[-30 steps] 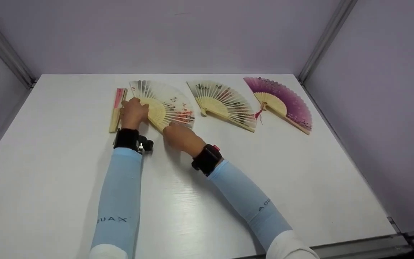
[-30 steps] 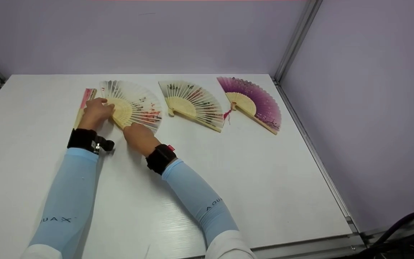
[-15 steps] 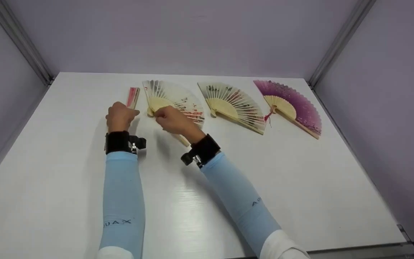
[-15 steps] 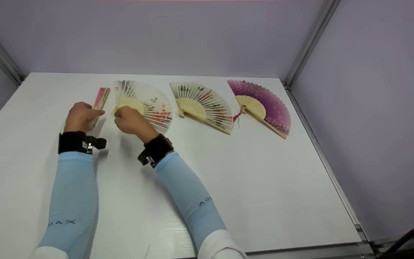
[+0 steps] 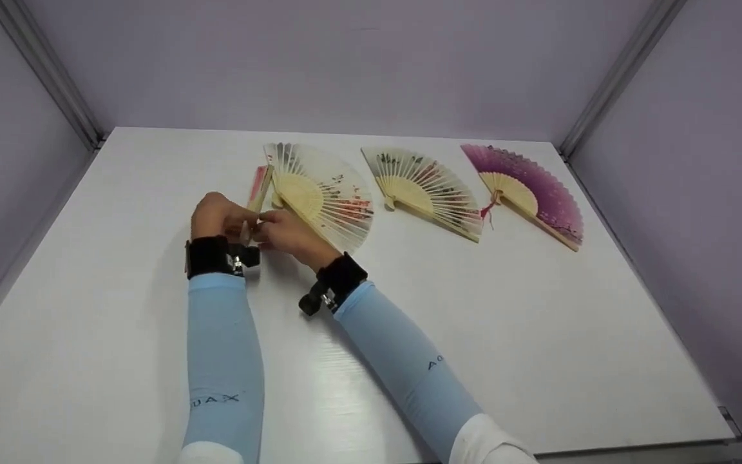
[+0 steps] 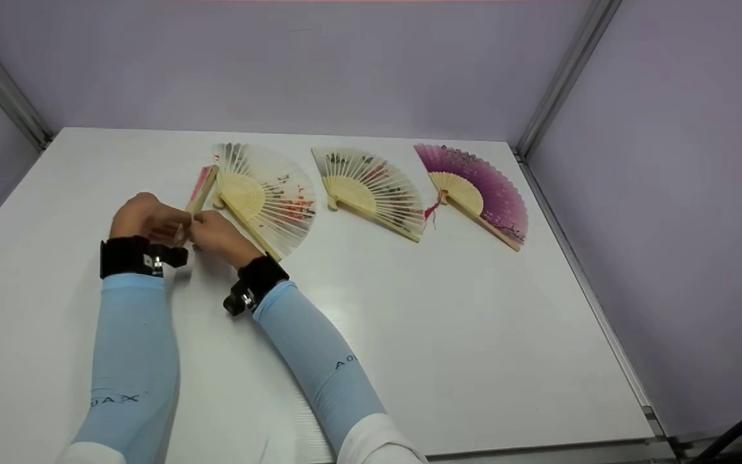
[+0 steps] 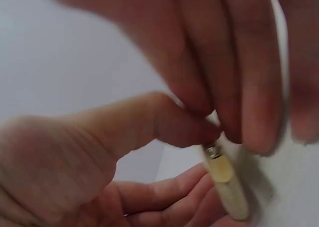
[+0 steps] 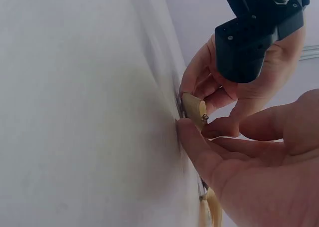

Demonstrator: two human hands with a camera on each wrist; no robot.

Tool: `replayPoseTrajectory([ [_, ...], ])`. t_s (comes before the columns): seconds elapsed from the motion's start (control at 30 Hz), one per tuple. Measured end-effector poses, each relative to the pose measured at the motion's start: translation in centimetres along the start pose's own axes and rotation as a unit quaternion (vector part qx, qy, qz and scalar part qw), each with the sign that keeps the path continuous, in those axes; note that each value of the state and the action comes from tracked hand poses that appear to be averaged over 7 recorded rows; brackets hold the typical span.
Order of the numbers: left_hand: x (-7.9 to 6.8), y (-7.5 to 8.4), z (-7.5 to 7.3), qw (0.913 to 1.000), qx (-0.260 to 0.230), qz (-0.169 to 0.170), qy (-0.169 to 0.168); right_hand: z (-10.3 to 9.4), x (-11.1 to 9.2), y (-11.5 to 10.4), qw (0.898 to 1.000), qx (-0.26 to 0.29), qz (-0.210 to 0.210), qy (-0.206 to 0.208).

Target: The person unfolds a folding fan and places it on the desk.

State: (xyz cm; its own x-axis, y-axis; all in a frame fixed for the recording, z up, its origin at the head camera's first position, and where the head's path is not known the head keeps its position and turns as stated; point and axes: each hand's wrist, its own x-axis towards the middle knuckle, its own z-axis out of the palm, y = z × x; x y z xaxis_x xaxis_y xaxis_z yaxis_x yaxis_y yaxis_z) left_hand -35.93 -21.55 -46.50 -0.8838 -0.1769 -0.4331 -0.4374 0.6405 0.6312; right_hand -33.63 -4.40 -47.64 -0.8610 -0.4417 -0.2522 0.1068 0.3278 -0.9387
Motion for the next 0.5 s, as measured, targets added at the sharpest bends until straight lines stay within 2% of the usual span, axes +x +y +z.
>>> replayPoseTrajectory([
  [0.07, -1.2, 0.2, -0.9, 0.9990, 0.017, 0.013, -0.040, 0.1, 0.1, 0.0, 1.000, 0.020, 0.000, 0.011],
  [0.17, -2.5, 0.5, -2.0, 0.9974, 0.031, 0.019, -0.063, 0.2, 0.0, -0.2, 0.998, 0.050, -0.015, 0.040],
  [0.37, -4.3, 0.9, -3.3, 0.9977, -0.006, 0.007, -0.067, 0.2, -0.5, -0.7, 0.993, 0.083, -0.060, 0.057],
  [0.5, -5.5, 1.5, -3.8, 0.9977, -0.013, 0.018, -0.064, 0.4, -0.9, -1.2, 0.988, 0.119, -0.070, 0.071],
])
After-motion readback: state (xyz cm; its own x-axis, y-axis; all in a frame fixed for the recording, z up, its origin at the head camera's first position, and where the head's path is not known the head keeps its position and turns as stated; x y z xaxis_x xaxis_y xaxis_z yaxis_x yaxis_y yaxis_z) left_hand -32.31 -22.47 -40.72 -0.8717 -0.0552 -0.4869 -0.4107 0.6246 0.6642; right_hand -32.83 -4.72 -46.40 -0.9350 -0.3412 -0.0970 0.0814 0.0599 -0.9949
